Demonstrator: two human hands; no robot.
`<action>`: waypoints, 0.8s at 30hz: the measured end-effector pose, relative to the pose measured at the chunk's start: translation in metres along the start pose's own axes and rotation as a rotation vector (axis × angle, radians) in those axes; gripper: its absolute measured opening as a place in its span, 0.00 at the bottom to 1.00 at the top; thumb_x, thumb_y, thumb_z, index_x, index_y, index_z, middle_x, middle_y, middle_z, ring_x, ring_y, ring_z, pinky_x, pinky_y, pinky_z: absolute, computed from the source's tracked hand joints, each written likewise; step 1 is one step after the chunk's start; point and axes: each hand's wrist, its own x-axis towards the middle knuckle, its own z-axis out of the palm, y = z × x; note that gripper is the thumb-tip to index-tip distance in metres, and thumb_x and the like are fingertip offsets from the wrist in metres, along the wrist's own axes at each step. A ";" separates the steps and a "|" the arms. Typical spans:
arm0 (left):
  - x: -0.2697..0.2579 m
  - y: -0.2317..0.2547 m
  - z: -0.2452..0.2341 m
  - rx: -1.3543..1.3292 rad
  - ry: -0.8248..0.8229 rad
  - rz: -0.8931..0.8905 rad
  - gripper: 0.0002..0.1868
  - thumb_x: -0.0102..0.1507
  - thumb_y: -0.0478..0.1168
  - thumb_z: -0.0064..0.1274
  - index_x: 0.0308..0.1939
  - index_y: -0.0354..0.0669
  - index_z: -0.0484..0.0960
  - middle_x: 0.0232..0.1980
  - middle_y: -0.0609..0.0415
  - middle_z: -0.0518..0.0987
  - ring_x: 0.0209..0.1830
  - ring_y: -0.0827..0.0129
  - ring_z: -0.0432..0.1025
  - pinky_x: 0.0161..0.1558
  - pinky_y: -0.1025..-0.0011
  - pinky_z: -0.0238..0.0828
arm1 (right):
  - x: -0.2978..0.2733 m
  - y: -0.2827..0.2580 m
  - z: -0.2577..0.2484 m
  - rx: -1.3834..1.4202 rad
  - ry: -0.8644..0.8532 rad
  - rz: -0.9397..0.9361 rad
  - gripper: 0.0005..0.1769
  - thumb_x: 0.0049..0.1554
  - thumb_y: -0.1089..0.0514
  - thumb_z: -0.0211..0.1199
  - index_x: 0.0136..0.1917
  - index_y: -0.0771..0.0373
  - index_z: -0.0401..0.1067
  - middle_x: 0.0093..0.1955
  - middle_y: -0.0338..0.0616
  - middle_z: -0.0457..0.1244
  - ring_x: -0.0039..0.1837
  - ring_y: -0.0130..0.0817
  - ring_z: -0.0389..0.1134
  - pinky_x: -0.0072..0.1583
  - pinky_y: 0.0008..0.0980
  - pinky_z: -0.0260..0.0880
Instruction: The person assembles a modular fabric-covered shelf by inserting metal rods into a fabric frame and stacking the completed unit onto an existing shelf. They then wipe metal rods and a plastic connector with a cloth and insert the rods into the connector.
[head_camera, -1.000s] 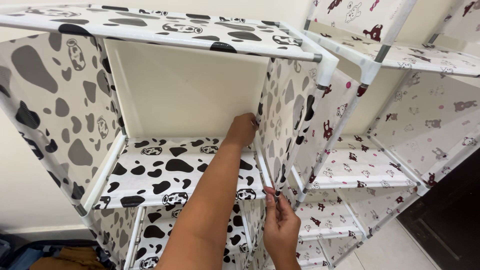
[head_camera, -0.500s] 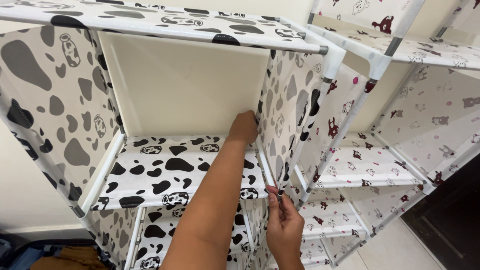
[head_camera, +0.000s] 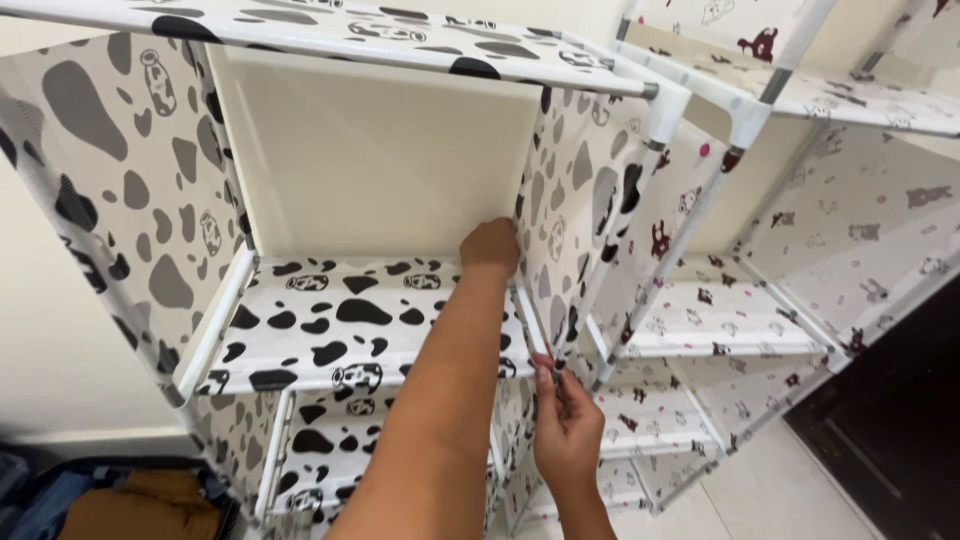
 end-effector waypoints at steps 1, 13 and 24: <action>0.001 0.000 -0.002 0.053 -0.107 -0.029 0.13 0.67 0.42 0.47 0.51 0.47 0.84 0.54 0.45 0.82 0.56 0.49 0.77 0.56 0.54 0.74 | 0.001 0.001 0.001 -0.025 0.022 0.065 0.17 0.64 0.57 0.58 0.62 0.67 0.77 0.38 0.27 0.62 0.37 0.13 0.53 0.39 0.19 0.50; -0.127 -0.040 -0.084 0.261 -0.253 0.187 0.25 0.65 0.44 0.51 0.66 0.45 0.73 0.76 0.33 0.59 0.78 0.33 0.47 0.76 0.47 0.41 | 0.013 0.002 0.002 -0.118 -0.028 -0.133 0.18 0.67 0.52 0.58 0.62 0.66 0.76 0.51 0.41 0.72 0.51 0.22 0.71 0.54 0.24 0.70; -0.353 -0.077 -0.244 0.297 -0.050 0.265 0.27 0.60 0.41 0.58 0.65 0.49 0.76 0.76 0.34 0.59 0.78 0.33 0.45 0.75 0.47 0.42 | 0.055 0.024 -0.019 -0.453 -0.088 -0.214 0.16 0.62 0.46 0.65 0.55 0.58 0.81 0.42 0.47 0.72 0.44 0.32 0.73 0.49 0.35 0.70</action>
